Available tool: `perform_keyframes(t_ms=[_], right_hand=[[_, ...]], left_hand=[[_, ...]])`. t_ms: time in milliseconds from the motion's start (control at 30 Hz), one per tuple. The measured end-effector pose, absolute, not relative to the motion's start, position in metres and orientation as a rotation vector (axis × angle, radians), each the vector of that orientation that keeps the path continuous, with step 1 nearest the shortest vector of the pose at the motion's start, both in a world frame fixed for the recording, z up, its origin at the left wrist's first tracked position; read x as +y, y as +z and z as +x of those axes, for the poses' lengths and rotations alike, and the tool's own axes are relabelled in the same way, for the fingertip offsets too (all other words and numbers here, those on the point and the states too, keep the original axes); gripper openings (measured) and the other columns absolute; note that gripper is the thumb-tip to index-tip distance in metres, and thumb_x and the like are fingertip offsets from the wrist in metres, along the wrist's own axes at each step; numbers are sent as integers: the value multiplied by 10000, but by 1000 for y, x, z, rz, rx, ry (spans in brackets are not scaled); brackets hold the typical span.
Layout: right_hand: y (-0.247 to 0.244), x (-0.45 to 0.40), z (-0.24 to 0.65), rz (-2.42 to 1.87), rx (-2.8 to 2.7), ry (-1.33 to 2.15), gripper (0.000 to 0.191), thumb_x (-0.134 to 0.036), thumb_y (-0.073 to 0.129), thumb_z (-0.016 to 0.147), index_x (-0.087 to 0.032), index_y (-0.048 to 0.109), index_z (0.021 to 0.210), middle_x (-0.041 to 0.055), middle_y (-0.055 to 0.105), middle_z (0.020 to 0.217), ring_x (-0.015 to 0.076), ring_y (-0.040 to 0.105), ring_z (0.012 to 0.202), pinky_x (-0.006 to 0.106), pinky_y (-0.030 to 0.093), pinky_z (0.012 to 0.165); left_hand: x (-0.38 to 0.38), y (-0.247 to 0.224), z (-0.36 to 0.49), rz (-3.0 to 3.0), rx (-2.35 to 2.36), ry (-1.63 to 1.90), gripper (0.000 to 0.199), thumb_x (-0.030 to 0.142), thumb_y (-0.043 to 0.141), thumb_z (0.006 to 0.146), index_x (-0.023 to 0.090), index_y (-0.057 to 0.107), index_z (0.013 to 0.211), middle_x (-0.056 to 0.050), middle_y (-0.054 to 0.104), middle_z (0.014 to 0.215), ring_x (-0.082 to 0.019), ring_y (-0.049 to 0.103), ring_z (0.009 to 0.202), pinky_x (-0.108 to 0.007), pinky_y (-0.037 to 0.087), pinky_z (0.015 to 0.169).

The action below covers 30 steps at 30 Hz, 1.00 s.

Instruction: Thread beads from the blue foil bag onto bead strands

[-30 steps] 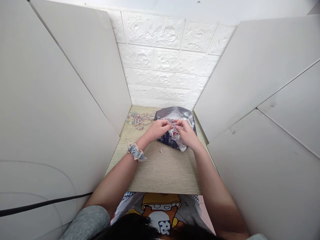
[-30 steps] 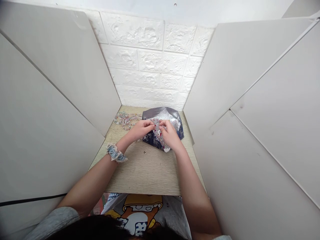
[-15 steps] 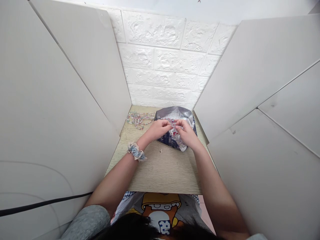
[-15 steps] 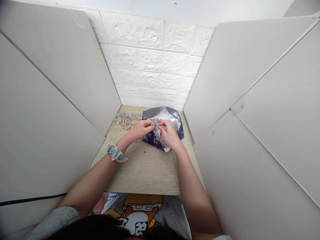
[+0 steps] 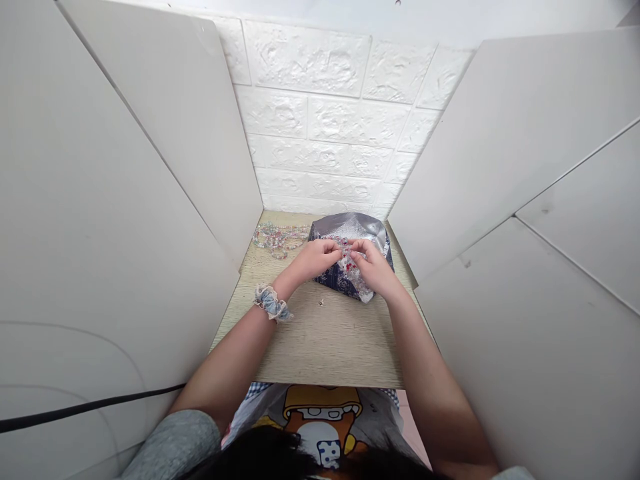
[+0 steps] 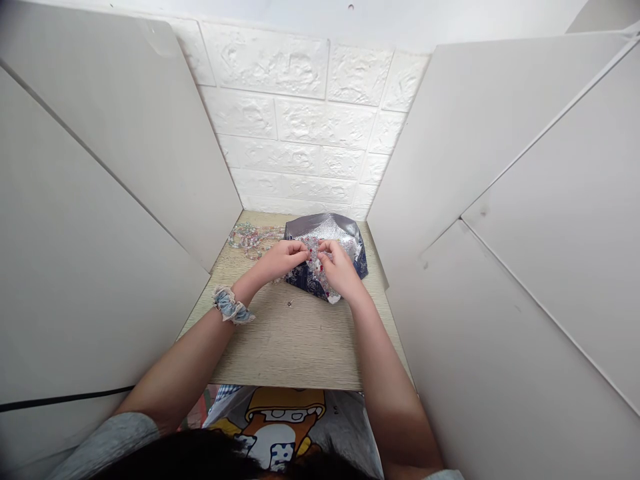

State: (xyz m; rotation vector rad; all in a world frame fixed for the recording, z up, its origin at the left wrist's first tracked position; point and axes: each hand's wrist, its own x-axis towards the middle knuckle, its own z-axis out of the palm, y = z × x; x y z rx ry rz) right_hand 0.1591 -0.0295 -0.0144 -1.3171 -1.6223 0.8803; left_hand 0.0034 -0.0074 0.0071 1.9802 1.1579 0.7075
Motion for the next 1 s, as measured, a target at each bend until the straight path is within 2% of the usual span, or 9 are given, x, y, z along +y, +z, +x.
perform_keyframes(t_ms=[600,800,1000], right_hand=[[-13,-34,155,-1366,-1698,848,80,-282,406,761,-219,444,793,31,509,1026,176,448,1002,349,345,836],[-9,-35,155,-1341,-1678,813,120,-291,450,742,-197,514,780,40,516,1076,171,466,1010,343,352,851],[-5,-35,158,-1316,-1605,742,137,-315,553,684,-193,610,710,25,620,835,162,550,828,314,401,782]], left_hand=[[-11,11,5,1972,1143,710,248,345,422,705,147,518,592,36,418,536,-75,353,517,-208,266,498],[-13,11,5,1950,1122,690,282,380,430,710,140,540,610,43,391,492,-62,342,461,-198,248,447],[-10,7,3,1778,1036,645,295,418,419,727,144,524,697,45,464,500,-49,397,366,-187,308,393]])
